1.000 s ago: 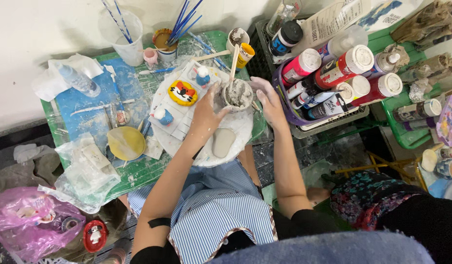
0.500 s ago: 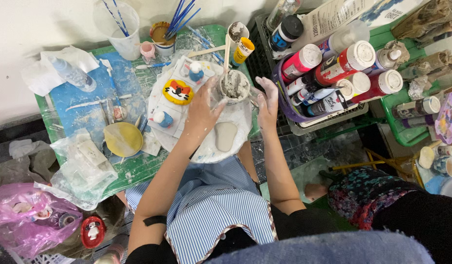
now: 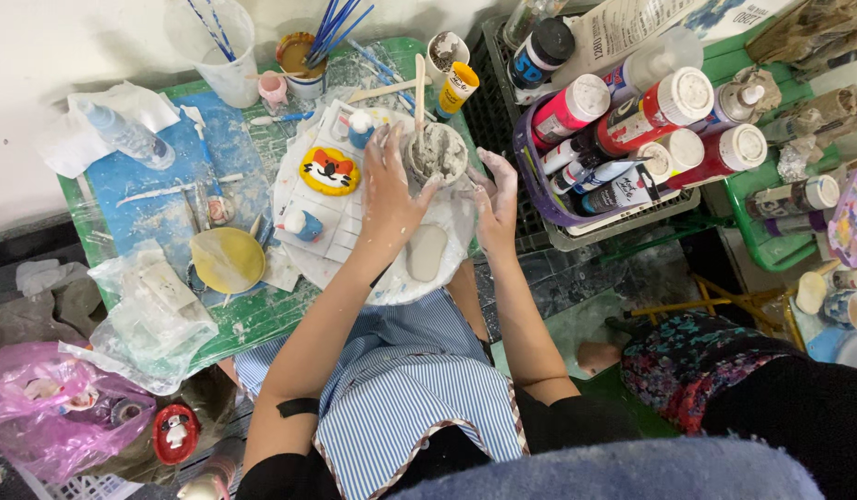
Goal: The person smooths and shapes a piece of clay by hand and with a sponge on a work surface, then uses a wooden tool to reach into a container of slip to apply it to the clay object.
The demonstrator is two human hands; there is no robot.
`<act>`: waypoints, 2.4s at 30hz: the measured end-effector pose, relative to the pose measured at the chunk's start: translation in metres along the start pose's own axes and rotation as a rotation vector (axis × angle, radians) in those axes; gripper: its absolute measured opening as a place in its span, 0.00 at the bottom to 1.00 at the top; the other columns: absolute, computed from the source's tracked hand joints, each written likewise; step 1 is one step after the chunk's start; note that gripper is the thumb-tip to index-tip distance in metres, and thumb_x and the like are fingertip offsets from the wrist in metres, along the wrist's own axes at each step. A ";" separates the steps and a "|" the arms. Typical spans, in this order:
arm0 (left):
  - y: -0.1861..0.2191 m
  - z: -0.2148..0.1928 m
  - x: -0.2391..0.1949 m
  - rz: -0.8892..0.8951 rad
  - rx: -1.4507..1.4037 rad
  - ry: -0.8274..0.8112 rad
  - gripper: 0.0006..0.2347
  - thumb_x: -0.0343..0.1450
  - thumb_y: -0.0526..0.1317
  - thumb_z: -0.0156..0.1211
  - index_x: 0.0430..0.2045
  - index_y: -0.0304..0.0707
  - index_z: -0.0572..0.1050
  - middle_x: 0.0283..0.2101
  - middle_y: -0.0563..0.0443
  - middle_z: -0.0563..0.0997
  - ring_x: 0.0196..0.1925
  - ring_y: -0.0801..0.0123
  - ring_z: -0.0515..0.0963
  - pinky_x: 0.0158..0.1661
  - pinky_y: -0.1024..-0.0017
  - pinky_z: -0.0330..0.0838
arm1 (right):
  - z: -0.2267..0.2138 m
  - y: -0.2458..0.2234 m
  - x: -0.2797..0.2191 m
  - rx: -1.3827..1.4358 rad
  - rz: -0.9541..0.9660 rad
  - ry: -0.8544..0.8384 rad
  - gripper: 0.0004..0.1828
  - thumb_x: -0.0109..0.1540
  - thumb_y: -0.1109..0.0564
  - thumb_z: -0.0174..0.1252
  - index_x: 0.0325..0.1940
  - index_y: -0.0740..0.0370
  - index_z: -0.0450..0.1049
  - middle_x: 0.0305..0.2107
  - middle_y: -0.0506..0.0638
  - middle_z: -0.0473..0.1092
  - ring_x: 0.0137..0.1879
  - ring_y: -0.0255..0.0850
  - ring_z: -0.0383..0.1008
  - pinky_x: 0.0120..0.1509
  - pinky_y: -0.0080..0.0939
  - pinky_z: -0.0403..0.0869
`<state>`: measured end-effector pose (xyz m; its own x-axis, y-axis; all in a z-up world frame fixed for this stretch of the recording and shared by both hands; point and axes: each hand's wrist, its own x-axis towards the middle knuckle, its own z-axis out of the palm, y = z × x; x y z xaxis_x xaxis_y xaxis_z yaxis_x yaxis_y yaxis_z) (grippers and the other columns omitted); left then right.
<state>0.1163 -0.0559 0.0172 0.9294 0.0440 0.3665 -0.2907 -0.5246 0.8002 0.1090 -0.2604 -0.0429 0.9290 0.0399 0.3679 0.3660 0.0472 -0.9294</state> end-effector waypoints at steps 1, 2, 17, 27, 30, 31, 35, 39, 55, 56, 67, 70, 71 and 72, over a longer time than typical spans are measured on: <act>-0.001 0.001 -0.001 -0.028 -0.032 -0.005 0.42 0.63 0.41 0.76 0.70 0.35 0.52 0.67 0.27 0.58 0.71 0.34 0.59 0.68 0.48 0.56 | 0.000 0.003 -0.001 -0.030 -0.037 -0.008 0.29 0.72 0.65 0.47 0.78 0.64 0.51 0.74 0.61 0.55 0.79 0.56 0.60 0.82 0.53 0.66; -0.002 0.002 -0.002 -0.042 -0.055 -0.014 0.42 0.64 0.40 0.76 0.70 0.36 0.51 0.67 0.27 0.58 0.71 0.34 0.58 0.68 0.48 0.56 | -0.001 0.006 -0.001 -0.045 -0.061 -0.006 0.29 0.73 0.64 0.47 0.78 0.64 0.52 0.73 0.61 0.55 0.79 0.56 0.59 0.82 0.53 0.66; -0.026 0.007 -0.010 -0.030 -0.072 -0.105 0.45 0.63 0.38 0.76 0.71 0.35 0.48 0.71 0.27 0.54 0.74 0.27 0.50 0.71 0.45 0.50 | 0.001 0.006 0.006 0.013 -0.016 0.001 0.28 0.71 0.65 0.47 0.75 0.64 0.53 0.71 0.61 0.56 0.77 0.54 0.60 0.79 0.54 0.68; -0.005 -0.030 -0.045 -0.046 -0.141 -0.166 0.42 0.63 0.40 0.76 0.70 0.38 0.53 0.68 0.35 0.63 0.71 0.41 0.62 0.69 0.55 0.61 | 0.012 -0.017 -0.002 -0.132 -0.049 0.005 0.31 0.69 0.66 0.47 0.76 0.65 0.50 0.72 0.60 0.55 0.77 0.54 0.61 0.79 0.54 0.64; -0.005 -0.030 -0.045 -0.041 -0.138 -0.136 0.42 0.64 0.38 0.74 0.72 0.37 0.51 0.69 0.31 0.58 0.72 0.39 0.60 0.69 0.53 0.60 | 0.024 -0.027 -0.004 -0.157 -0.045 -0.032 0.33 0.69 0.65 0.47 0.78 0.65 0.45 0.76 0.61 0.49 0.80 0.56 0.57 0.81 0.55 0.62; -0.005 -0.029 -0.042 -0.048 -0.138 -0.124 0.42 0.64 0.37 0.73 0.72 0.36 0.49 0.69 0.30 0.56 0.72 0.38 0.59 0.69 0.53 0.59 | 0.027 -0.030 -0.004 -0.169 -0.031 -0.050 0.34 0.70 0.65 0.46 0.79 0.65 0.44 0.77 0.61 0.48 0.82 0.58 0.55 0.83 0.55 0.61; -0.005 -0.021 -0.032 0.006 -0.124 -0.123 0.41 0.67 0.36 0.70 0.73 0.39 0.48 0.71 0.32 0.56 0.74 0.38 0.59 0.69 0.54 0.61 | 0.035 -0.038 -0.004 -0.178 -0.053 -0.089 0.36 0.69 0.65 0.44 0.81 0.65 0.42 0.80 0.61 0.41 0.85 0.59 0.50 0.85 0.57 0.59; -0.004 -0.017 -0.034 0.000 -0.111 -0.082 0.41 0.66 0.34 0.70 0.73 0.40 0.48 0.71 0.33 0.56 0.74 0.37 0.58 0.69 0.54 0.61 | 0.044 -0.043 -0.009 -0.199 -0.042 -0.093 0.35 0.69 0.64 0.44 0.80 0.66 0.41 0.80 0.62 0.38 0.85 0.59 0.49 0.84 0.58 0.61; -0.004 -0.018 -0.037 0.024 -0.118 -0.086 0.40 0.66 0.31 0.67 0.73 0.37 0.49 0.71 0.34 0.55 0.75 0.39 0.59 0.69 0.55 0.62 | 0.060 -0.048 -0.010 -0.053 -0.066 -0.095 0.35 0.68 0.65 0.43 0.79 0.66 0.41 0.77 0.61 0.43 0.77 0.59 0.62 0.80 0.56 0.66; -0.004 -0.019 -0.037 0.031 -0.124 -0.086 0.40 0.66 0.31 0.67 0.73 0.37 0.49 0.71 0.34 0.55 0.74 0.39 0.59 0.70 0.55 0.62 | 0.054 -0.048 -0.006 -0.101 -0.109 -0.045 0.34 0.69 0.66 0.42 0.79 0.66 0.43 0.77 0.62 0.45 0.78 0.58 0.59 0.80 0.56 0.66; -0.002 -0.017 -0.046 0.093 -0.051 -0.104 0.40 0.63 0.34 0.70 0.70 0.31 0.51 0.68 0.30 0.59 0.72 0.36 0.60 0.69 0.52 0.59 | 0.021 -0.047 0.031 -0.333 -0.186 -0.088 0.35 0.65 0.72 0.38 0.78 0.70 0.47 0.76 0.65 0.51 0.74 0.58 0.69 0.81 0.55 0.67; 0.000 -0.019 -0.046 0.126 -0.060 -0.090 0.39 0.65 0.35 0.70 0.70 0.33 0.52 0.69 0.34 0.60 0.73 0.39 0.61 0.71 0.52 0.59 | 0.025 -0.041 0.032 -0.274 -0.109 -0.097 0.37 0.61 0.72 0.37 0.76 0.71 0.47 0.75 0.66 0.50 0.74 0.59 0.68 0.72 0.51 0.72; 0.001 -0.020 -0.046 0.118 -0.056 -0.089 0.39 0.65 0.35 0.70 0.71 0.34 0.52 0.69 0.34 0.60 0.73 0.40 0.62 0.70 0.52 0.59 | 0.027 -0.039 0.033 -0.277 -0.154 -0.099 0.36 0.62 0.73 0.38 0.77 0.70 0.47 0.75 0.65 0.50 0.76 0.59 0.66 0.76 0.52 0.70; 0.002 -0.020 -0.047 0.109 -0.052 -0.088 0.39 0.65 0.35 0.70 0.71 0.34 0.52 0.70 0.34 0.61 0.73 0.41 0.62 0.70 0.52 0.59 | 0.028 -0.037 0.034 -0.280 -0.198 -0.103 0.36 0.63 0.73 0.38 0.77 0.69 0.47 0.76 0.64 0.50 0.77 0.59 0.63 0.80 0.54 0.68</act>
<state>0.0677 -0.0417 0.0115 0.9073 -0.0867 0.4114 -0.4003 -0.4771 0.7824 0.1253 -0.2327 0.0046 0.8334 0.1584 0.5294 0.5524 -0.2108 -0.8065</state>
